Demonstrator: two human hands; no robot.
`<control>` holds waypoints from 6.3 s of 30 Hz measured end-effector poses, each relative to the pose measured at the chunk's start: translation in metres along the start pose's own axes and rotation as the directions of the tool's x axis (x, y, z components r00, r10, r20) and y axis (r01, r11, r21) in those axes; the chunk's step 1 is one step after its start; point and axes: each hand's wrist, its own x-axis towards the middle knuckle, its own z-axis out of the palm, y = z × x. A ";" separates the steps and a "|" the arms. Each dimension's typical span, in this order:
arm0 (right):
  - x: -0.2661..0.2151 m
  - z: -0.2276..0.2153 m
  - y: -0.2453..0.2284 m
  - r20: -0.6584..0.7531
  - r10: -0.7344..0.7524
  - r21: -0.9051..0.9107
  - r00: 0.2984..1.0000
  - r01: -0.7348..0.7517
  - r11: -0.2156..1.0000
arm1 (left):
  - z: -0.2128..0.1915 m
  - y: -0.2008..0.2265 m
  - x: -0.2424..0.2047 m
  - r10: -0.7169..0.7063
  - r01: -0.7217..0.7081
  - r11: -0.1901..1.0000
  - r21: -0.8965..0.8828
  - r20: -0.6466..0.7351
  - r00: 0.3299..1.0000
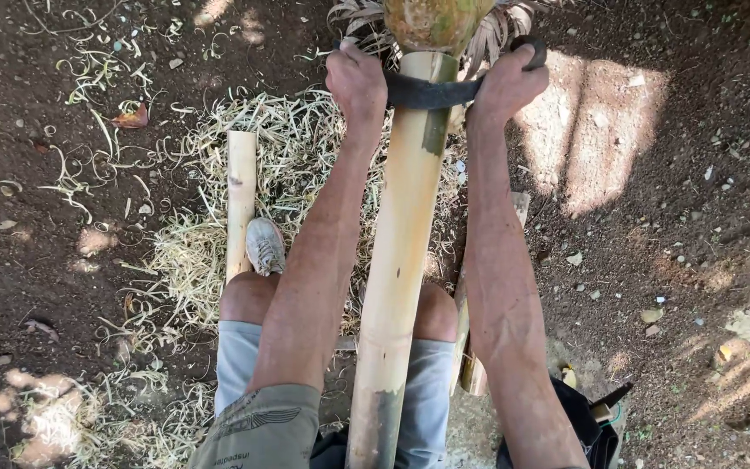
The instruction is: Shaving the outer layer of a bamboo pole using a drawknife-like tool.
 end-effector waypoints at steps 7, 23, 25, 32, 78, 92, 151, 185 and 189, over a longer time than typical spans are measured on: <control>0.010 0.025 -0.022 0.094 -0.046 0.123 0.995 0.034 0.992 | 0.030 -0.005 0.040 0.060 -0.045 0.989 0.139 -0.106 0.993; -0.052 -0.050 -0.005 0.069 0.243 0.128 0.967 -0.250 0.960 | -0.032 -0.014 -0.042 0.045 -0.041 0.986 0.161 -0.024 0.999; -0.067 -0.069 0.010 0.071 0.220 0.126 0.973 -0.227 0.966 | -0.049 -0.025 -0.064 0.019 -0.020 0.983 0.181 0.006 1.000; -0.125 -0.117 0.000 0.044 0.148 0.019 0.988 -0.149 0.989 | -0.086 -0.051 -0.111 0.143 -0.143 0.990 0.010 0.001 0.990; 0.055 0.043 0.022 0.056 -0.008 -0.105 0.998 0.014 0.994 | 0.031 0.020 0.037 0.050 -0.045 0.996 0.077 -0.063 0.997; -0.001 0.004 -0.002 0.126 0.238 0.052 0.963 -0.246 0.968 | -0.001 -0.011 0.018 0.305 -0.287 0.939 0.193 -0.074 0.949; 0.051 0.034 0.039 0.166 0.120 0.219 0.979 -0.155 0.963 | 0.020 0.005 0.023 0.288 -0.291 0.956 -0.030 -0.084 0.954; -0.066 -0.063 0.049 0.083 0.289 0.214 0.954 -0.300 0.930 | -0.052 -0.033 -0.070 0.415 -0.408 0.904 0.130 -0.023 0.910; -0.054 -0.054 0.052 0.110 0.217 0.266 0.970 -0.239 0.934 | -0.046 -0.020 -0.069 0.434 -0.432 0.901 0.052 -0.067 0.898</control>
